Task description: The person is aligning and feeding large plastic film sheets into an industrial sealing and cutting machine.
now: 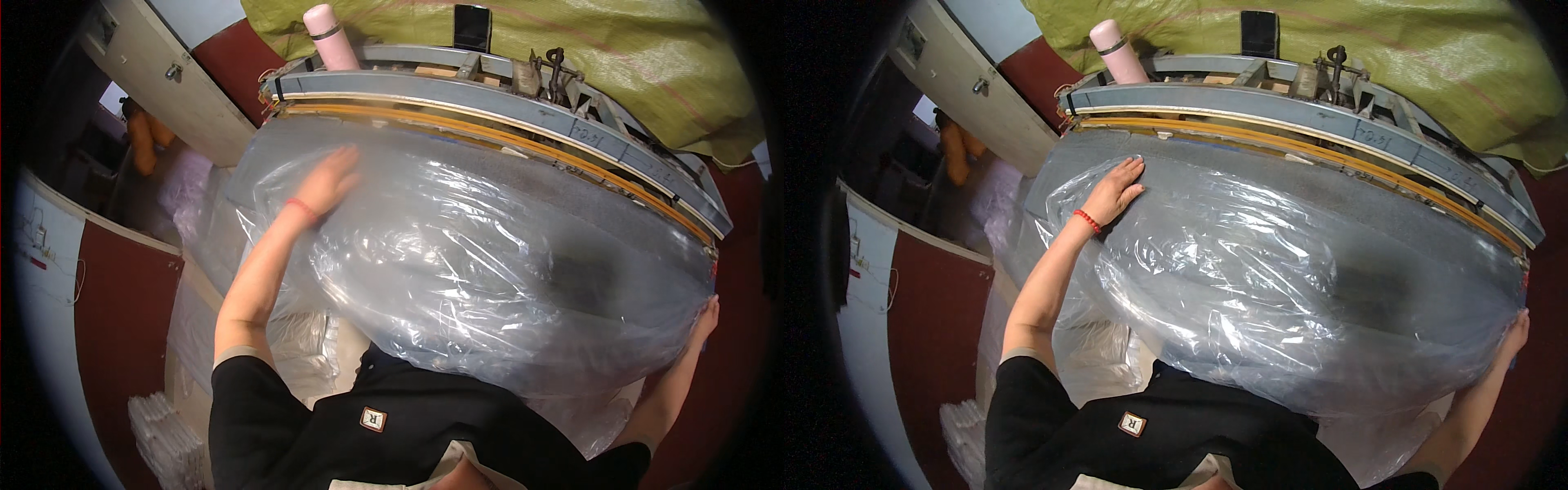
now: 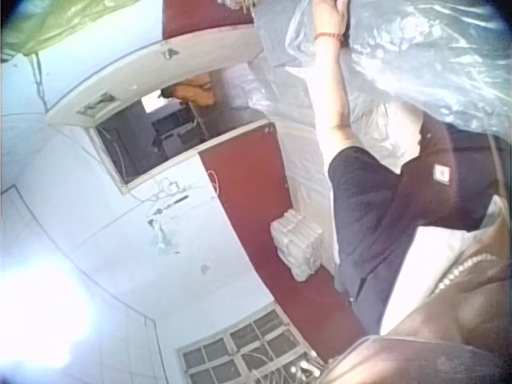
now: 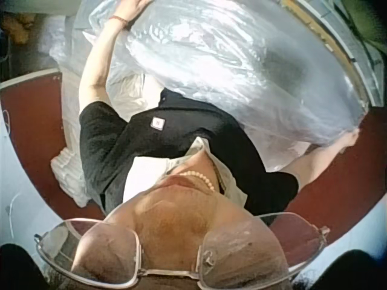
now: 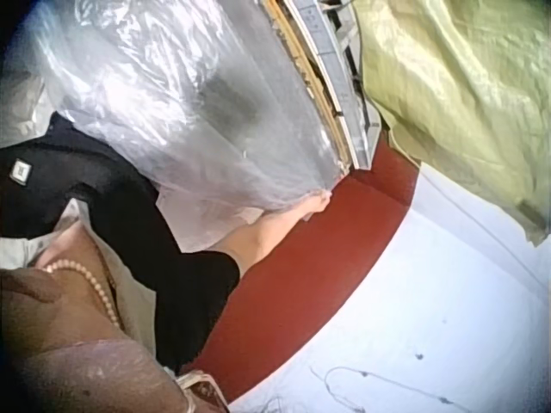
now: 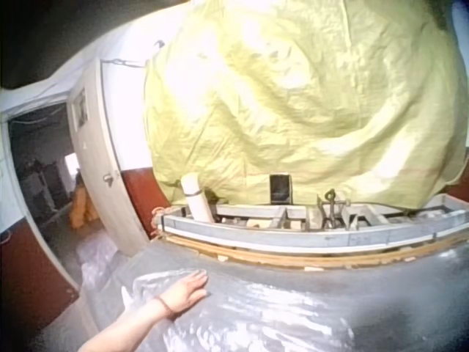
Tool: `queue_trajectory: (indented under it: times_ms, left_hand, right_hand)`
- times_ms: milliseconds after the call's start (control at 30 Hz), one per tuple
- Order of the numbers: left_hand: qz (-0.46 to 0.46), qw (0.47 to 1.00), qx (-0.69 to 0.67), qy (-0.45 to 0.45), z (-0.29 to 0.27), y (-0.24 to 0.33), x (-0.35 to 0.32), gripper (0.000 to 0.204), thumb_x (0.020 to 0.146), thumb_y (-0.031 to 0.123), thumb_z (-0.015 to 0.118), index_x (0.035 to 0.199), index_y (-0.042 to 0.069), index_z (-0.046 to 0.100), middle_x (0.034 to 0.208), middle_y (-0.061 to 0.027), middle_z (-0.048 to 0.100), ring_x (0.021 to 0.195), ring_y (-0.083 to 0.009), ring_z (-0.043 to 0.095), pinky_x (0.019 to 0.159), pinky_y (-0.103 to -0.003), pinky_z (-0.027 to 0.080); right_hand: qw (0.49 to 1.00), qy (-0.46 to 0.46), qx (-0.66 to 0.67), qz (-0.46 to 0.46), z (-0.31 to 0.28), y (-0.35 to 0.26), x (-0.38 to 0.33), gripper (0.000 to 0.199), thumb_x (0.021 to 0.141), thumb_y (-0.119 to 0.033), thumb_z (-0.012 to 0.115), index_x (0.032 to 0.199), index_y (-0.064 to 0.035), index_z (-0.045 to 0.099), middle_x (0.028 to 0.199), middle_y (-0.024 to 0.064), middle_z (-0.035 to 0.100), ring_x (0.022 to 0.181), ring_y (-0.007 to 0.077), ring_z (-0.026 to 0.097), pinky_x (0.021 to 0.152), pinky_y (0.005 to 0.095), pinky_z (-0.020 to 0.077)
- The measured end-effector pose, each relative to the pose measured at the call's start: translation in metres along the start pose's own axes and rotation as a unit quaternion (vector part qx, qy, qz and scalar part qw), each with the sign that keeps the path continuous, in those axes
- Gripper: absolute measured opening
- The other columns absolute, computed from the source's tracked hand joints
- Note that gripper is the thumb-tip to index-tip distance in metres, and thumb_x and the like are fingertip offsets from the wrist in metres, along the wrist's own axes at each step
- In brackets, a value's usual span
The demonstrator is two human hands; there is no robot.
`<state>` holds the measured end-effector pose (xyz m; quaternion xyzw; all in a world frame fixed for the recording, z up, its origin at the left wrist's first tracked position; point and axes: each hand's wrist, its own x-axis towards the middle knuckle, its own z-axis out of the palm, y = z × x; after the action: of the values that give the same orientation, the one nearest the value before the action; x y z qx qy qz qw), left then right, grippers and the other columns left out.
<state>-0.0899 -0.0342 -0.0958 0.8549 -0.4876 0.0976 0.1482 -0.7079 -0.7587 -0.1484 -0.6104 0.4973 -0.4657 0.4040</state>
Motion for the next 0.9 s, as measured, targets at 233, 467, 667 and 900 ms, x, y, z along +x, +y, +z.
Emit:
queue_trajectory:
  times_ms: [233, 467, 667, 900]
  left_hand:
    - [-0.137, 0.988, -0.039, 0.063, 0.010, -0.011, 0.031, 0.027, 0.075, 0.016, 0.059, 0.098, 0.002, 0.058, 0.094, -0.0128, 0.058, 0.089, -0.0277, 0.053, 0.077, -0.036, 0.042]
    - [-0.117, 0.975, 0.030, 0.187, 0.018, -0.011, 0.041, 0.014, 0.072, 0.013, 0.059, 0.081, 0.003, 0.057, 0.074, -0.0111, 0.055, 0.073, -0.0257, 0.053, 0.069, -0.033, 0.043]
    - [-0.252, 0.925, -0.002, 0.285, 0.014, -0.066, 0.048, 0.026, 0.081, 0.020, 0.040, 0.064, 0.003, 0.048, 0.062, -0.0052, 0.046, 0.057, -0.0152, 0.045, 0.049, -0.031, 0.036]
    - [-0.320, 0.792, -0.298, 0.427, 0.060, -0.169, 0.064, 0.018, 0.080, 0.016, 0.049, 0.064, 0.009, 0.045, 0.055, 0.0046, 0.039, 0.047, -0.0051, 0.033, 0.042, -0.022, 0.027]
  right_hand:
    - [0.987, -0.010, 0.158, 0.002, -0.024, -0.080, -0.070, 0.043, 0.084, -0.032, 0.052, 0.113, -0.0019, 0.046, 0.107, 0.0070, 0.049, 0.098, 0.0171, 0.045, 0.085, 0.0309, 0.0360]
    - [0.991, 0.032, 0.127, 0.008, -0.049, -0.077, -0.054, 0.036, 0.082, -0.028, 0.054, 0.107, -0.0011, 0.052, 0.101, 0.0066, 0.054, 0.094, 0.0156, 0.050, 0.081, 0.0285, 0.0397]
    - [0.946, 0.115, -0.268, -0.141, 0.088, -0.132, -0.058, 0.033, 0.080, -0.032, 0.046, 0.085, -0.0040, 0.063, 0.079, 0.0152, 0.060, 0.076, 0.0240, 0.058, 0.067, 0.0341, 0.0434]
    - [0.988, 0.084, 0.070, -0.106, 0.201, -0.063, -0.012, 0.019, 0.081, -0.021, 0.056, 0.077, -0.0022, 0.057, 0.069, 0.0011, 0.055, 0.062, 0.0077, 0.047, 0.057, 0.0216, 0.0384]
